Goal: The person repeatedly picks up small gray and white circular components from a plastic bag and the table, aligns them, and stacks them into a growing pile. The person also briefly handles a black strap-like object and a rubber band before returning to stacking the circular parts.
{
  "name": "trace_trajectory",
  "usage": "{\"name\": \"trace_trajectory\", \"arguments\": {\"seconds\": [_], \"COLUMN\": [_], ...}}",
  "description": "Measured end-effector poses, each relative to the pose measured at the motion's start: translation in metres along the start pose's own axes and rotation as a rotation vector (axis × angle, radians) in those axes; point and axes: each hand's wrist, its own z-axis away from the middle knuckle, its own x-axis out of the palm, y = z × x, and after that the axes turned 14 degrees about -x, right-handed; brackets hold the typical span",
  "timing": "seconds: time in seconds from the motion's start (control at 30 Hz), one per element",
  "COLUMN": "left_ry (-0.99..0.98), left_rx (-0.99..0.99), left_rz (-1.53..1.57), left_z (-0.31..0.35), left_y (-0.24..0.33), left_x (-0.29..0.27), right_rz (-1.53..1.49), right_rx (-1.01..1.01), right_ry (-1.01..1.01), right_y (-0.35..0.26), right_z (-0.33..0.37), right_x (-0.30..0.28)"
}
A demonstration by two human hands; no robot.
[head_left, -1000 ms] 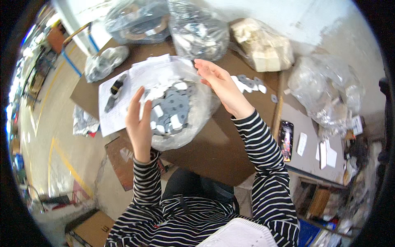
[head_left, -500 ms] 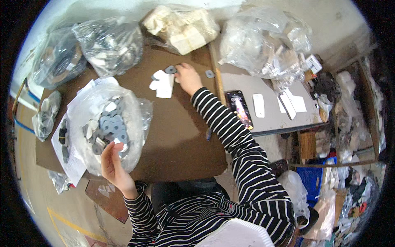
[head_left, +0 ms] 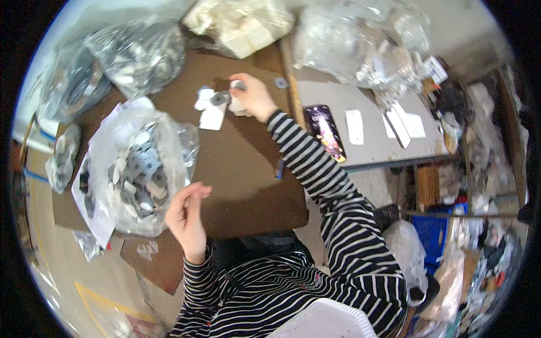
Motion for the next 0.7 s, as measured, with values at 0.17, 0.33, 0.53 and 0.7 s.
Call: {"name": "trace_trajectory", "arguments": {"seconds": [0.17,0.33,0.53,0.7], "left_ry": [-0.165,-0.264,-0.347,-0.227], "left_rx": [-0.161,-0.467,-0.543,-0.468], "left_rz": [0.127,0.599,0.638,0.507], "left_z": [-0.012,-0.036,-0.027,-0.014], "left_y": [0.003,-0.015,-0.032,-0.014], "left_x": [0.012,0.033,0.028,-0.001], "right_rz": [-1.018,-0.99,-0.779,-1.021], "right_rx": [0.444,0.447,0.285,0.499], "right_ry": [-0.02,-0.276,-0.424,-0.348], "right_y": [-0.027,-0.088,-0.117,-0.138], "right_z": [0.007,0.051,0.08,0.078], "right_x": [-0.021,-0.008,-0.012,-0.028]}}
